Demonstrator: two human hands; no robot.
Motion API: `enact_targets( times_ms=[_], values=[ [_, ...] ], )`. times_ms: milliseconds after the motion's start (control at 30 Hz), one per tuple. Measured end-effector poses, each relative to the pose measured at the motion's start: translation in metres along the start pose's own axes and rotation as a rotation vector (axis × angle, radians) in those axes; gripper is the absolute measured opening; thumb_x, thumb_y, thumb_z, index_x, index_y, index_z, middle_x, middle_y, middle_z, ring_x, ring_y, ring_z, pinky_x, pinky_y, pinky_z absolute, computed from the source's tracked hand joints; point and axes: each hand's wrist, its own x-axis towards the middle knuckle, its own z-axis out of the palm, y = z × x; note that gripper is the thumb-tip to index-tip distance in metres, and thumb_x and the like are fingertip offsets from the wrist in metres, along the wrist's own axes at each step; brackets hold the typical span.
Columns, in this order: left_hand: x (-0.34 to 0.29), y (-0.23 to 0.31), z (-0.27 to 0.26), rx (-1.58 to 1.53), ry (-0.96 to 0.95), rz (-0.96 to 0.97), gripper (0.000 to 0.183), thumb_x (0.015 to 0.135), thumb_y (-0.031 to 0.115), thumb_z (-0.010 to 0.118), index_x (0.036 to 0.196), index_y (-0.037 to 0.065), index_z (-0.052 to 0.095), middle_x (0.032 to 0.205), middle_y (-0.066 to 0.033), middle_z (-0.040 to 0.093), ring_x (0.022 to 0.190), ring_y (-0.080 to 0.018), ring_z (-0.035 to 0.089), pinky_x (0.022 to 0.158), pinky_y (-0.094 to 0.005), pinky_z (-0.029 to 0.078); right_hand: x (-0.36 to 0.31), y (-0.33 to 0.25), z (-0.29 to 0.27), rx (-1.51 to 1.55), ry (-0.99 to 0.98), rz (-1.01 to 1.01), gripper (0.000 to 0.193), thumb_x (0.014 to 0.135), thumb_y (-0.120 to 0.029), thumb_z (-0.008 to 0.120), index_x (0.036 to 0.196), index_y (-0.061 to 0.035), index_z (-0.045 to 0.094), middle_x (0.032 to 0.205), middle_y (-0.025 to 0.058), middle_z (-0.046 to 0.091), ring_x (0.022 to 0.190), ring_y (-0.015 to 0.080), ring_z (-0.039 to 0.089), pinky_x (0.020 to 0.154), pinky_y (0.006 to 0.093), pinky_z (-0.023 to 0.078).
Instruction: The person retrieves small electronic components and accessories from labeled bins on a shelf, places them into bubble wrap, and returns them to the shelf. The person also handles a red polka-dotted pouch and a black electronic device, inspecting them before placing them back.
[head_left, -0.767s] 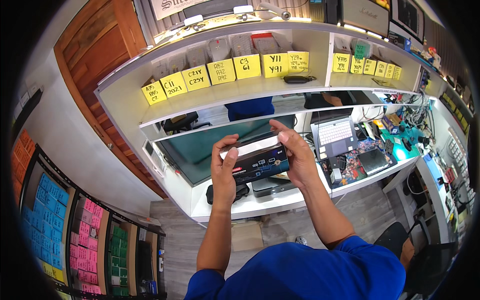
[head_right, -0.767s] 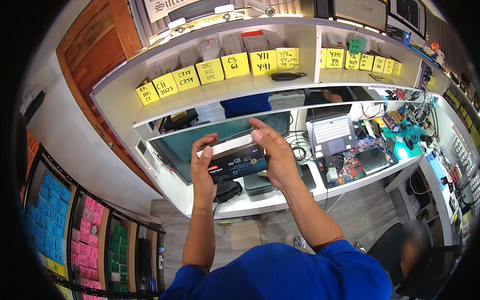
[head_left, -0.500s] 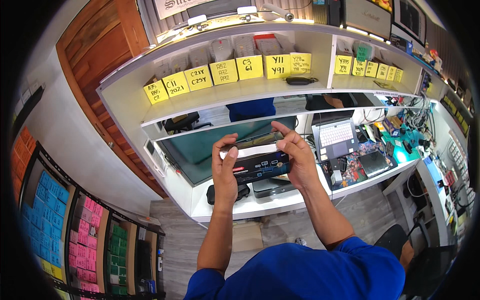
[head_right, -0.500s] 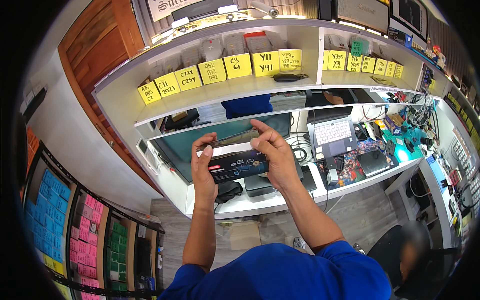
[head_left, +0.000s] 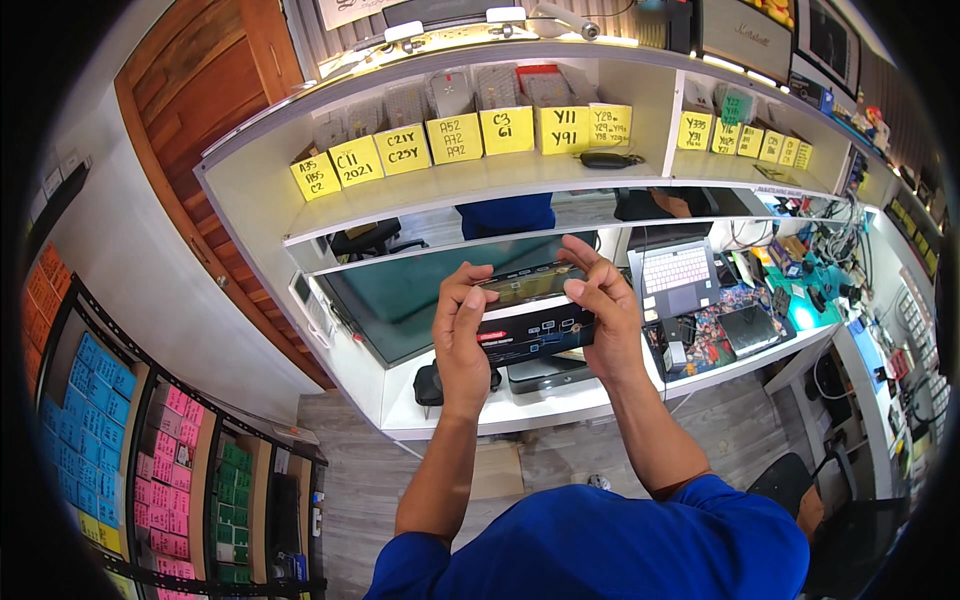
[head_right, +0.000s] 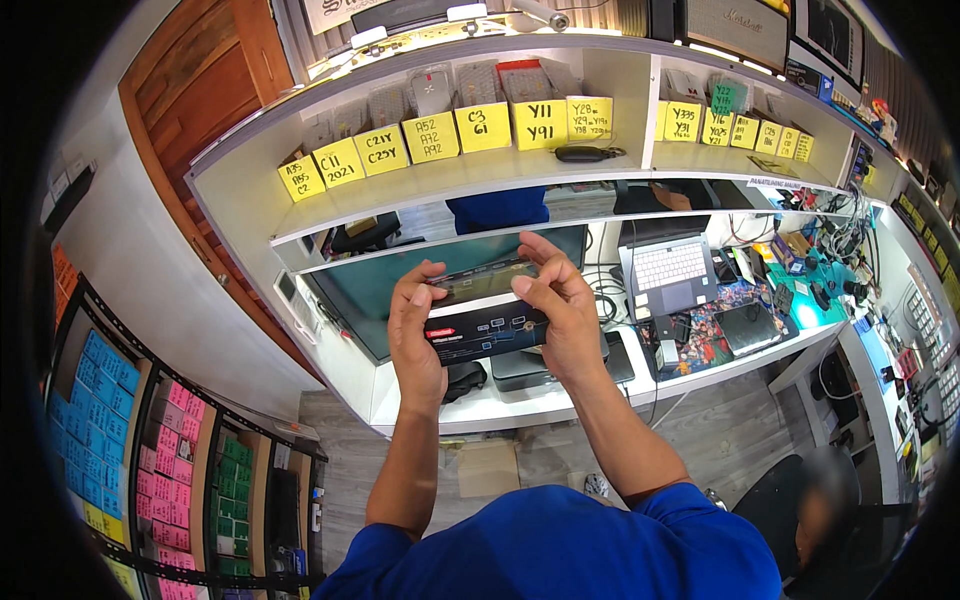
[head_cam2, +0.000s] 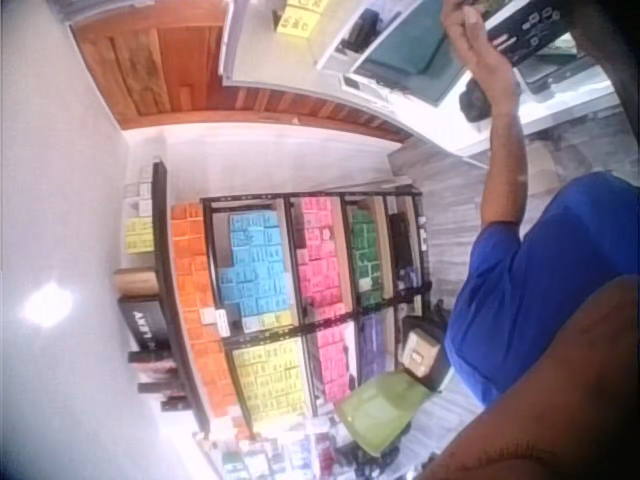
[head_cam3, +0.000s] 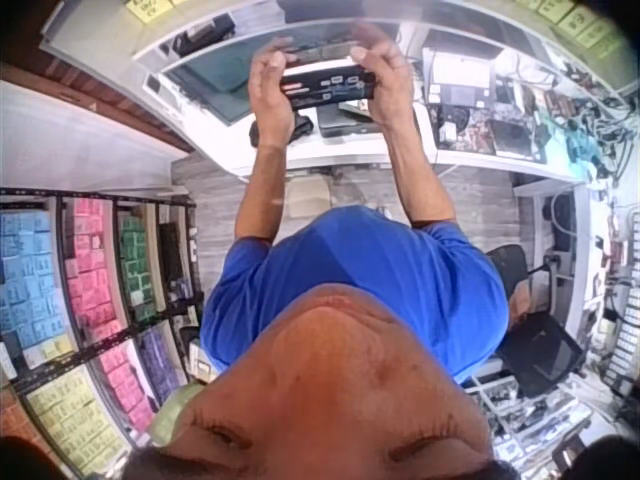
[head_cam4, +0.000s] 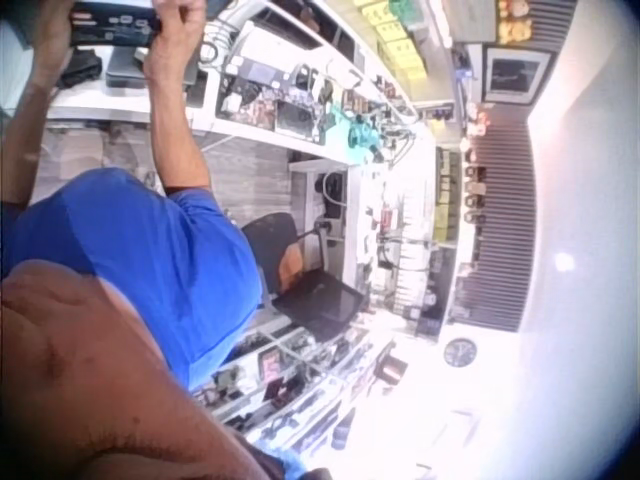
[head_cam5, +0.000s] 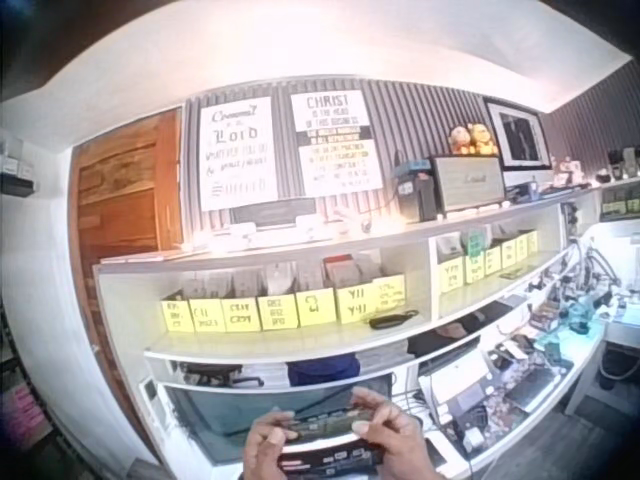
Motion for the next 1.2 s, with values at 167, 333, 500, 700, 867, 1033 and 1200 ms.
enact_targets(
  times_ms=[167, 333, 500, 700, 867, 1033, 1200],
  values=[
    [0.001, 0.005, 0.003, 0.141, 0.028, 0.072, 0.031, 0.103, 0.027, 0.053, 0.088, 0.001, 0.061, 0.118, -0.0115, 0.065, 0.131, -0.0264, 0.049, 0.111, -0.0364, 0.032, -0.001, -0.005, 0.008, 0.027, 0.003, 0.028, 0.009, 0.088, -0.01, 0.069, 0.091, -0.0105, 0.06, 0.147, 0.0124, 0.049, 0.131, 0.0233, 0.046, 0.111, 0.0377, 0.033],
    [0.008, 0.007, 0.003, 0.125, 0.094, 0.006, 0.032, 0.103, 0.028, 0.056, 0.092, -0.001, 0.063, 0.109, -0.0128, 0.066, 0.13, -0.0271, 0.051, 0.11, -0.0376, 0.035, 0.003, -0.008, -0.012, -0.182, -0.274, 0.054, 0.021, 0.091, -0.021, 0.067, 0.108, -0.0096, 0.065, 0.145, 0.0108, 0.05, 0.133, 0.0232, 0.045, 0.111, 0.0392, 0.036],
    [0.01, 0.018, 0.009, 0.017, 0.019, -0.036, 0.034, 0.104, 0.034, 0.056, 0.108, 0.001, 0.062, 0.117, -0.012, 0.062, 0.126, -0.0261, 0.052, 0.109, -0.0389, 0.037, 0.011, -0.007, -0.006, -0.459, -0.215, -0.238, 0.023, 0.094, -0.023, 0.07, 0.112, -0.0089, 0.066, 0.139, 0.0117, 0.056, 0.13, 0.0238, 0.049, 0.111, 0.0372, 0.034],
    [0.006, 0.025, 0.028, 0.461, -0.403, 0.385, 0.092, 0.062, 0.044, 0.095, 0.134, 0.008, 0.051, 0.133, -0.0118, 0.056, 0.127, -0.0343, 0.049, 0.11, -0.0471, 0.034, 0.028, -0.03, -0.034, 0.161, -0.101, 0.124, 0.024, 0.101, -0.024, 0.06, 0.109, -0.0022, 0.063, 0.136, 0.018, 0.059, 0.129, 0.0278, 0.053, 0.111, 0.0421, 0.043],
    [0.028, 0.046, 0.054, 0.708, -0.478, 0.558, 0.096, 0.054, 0.042, 0.099, 0.132, 0.008, 0.055, 0.124, -0.0105, 0.06, 0.113, -0.0277, 0.057, 0.099, -0.0395, 0.044, 0.039, -0.055, -0.054, 0.237, -0.193, 0.158, 0.037, 0.103, -0.031, 0.054, 0.121, 0.0009, 0.061, 0.133, 0.0192, 0.06, 0.128, 0.0301, 0.054, 0.111, 0.0435, 0.044],
    [0.044, 0.082, 0.112, 0.72, -0.621, 0.576, 0.094, 0.058, 0.041, 0.096, 0.136, 0.01, 0.053, 0.128, -0.0125, 0.06, 0.117, -0.033, 0.057, 0.102, -0.0448, 0.044, 0.055, -0.094, -0.08, 0.291, -0.276, 0.102, 0.053, 0.106, -0.037, 0.044, 0.135, 0.0071, 0.053, 0.136, 0.0207, 0.058, 0.131, 0.0305, 0.053, 0.114, 0.0448, 0.041],
    [0.066, 0.137, 0.154, 0.866, -0.511, 0.542, 0.086, 0.064, 0.029, 0.092, 0.139, 0.01, 0.055, 0.124, -0.011, 0.065, 0.107, -0.0256, 0.067, 0.087, -0.0387, 0.055, 0.085, -0.117, -0.125, 0.335, -0.243, 0.013, 0.056, 0.107, -0.041, 0.045, 0.139, 0.0044, 0.052, 0.142, 0.019, 0.054, 0.133, 0.0287, 0.051, 0.113, 0.042, 0.04]
  ],
)
